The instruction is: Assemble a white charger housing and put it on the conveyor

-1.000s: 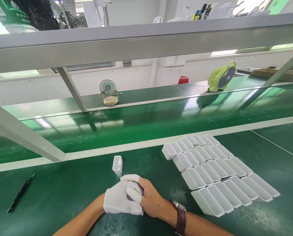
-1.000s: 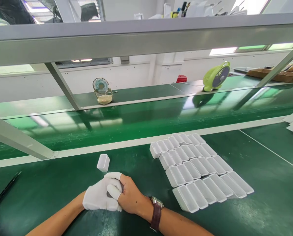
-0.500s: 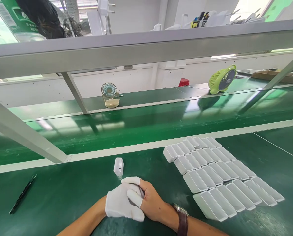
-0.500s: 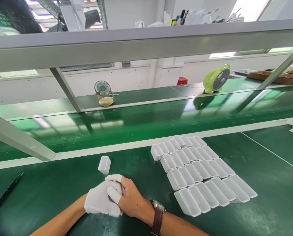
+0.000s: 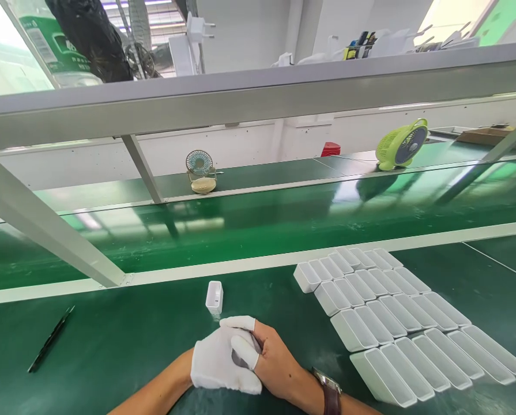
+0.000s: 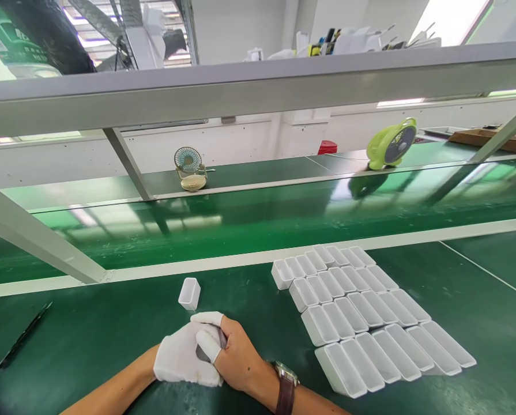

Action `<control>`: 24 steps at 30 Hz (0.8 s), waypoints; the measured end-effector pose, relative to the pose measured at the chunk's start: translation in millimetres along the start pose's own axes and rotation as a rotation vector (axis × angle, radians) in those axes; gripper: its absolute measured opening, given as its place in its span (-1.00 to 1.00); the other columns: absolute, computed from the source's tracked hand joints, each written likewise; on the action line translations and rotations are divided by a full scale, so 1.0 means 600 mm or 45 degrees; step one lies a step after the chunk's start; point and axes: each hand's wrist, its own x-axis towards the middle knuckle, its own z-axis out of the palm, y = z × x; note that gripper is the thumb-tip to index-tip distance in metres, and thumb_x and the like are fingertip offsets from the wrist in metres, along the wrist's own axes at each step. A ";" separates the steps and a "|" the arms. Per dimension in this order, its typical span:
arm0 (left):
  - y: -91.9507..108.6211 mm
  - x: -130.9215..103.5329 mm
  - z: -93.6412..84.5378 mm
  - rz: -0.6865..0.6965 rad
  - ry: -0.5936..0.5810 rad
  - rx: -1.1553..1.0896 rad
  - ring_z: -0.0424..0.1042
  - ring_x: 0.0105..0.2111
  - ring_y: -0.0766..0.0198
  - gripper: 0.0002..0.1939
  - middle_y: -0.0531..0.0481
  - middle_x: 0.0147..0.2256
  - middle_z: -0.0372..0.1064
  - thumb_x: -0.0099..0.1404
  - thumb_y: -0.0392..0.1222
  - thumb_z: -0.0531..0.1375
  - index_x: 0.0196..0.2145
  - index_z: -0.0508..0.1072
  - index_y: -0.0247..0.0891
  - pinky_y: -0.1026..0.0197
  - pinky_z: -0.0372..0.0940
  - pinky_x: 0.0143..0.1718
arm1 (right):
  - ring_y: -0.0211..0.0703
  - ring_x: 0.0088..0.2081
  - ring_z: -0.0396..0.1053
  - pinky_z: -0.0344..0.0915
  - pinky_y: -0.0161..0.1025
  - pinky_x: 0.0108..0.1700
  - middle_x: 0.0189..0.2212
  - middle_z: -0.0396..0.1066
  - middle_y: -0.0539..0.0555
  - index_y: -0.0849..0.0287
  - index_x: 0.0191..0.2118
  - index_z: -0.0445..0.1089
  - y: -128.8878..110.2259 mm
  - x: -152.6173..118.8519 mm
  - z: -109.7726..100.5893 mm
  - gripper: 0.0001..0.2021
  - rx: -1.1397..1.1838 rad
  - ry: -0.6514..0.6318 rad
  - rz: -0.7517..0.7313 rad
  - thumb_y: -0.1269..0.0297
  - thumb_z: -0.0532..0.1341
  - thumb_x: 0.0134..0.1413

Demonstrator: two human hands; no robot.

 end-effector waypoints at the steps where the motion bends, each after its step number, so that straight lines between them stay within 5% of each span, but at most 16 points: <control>1: -0.002 0.000 0.000 -0.007 0.009 -0.006 0.33 -0.46 0.28 -0.86 0.02 -0.47 0.39 -0.01 -0.22 0.36 -0.48 0.50 -0.32 0.28 0.25 -0.49 | 0.02 -0.09 0.50 0.42 -0.05 0.01 -0.12 0.55 0.13 0.07 -0.06 0.53 -0.001 -0.001 0.000 -0.72 0.004 -0.005 -0.004 0.10 0.21 0.19; 24: 0.003 0.000 0.001 -0.145 -0.023 -0.321 0.54 -0.37 0.20 -0.84 -0.04 -0.42 0.56 0.03 -0.21 0.41 -0.44 0.61 -0.36 0.25 0.45 -0.33 | -0.01 -0.14 0.51 0.43 -0.11 -0.06 -0.16 0.57 0.11 0.11 -0.05 0.51 0.027 0.008 0.004 -0.70 0.072 -0.007 -0.002 0.10 0.22 0.19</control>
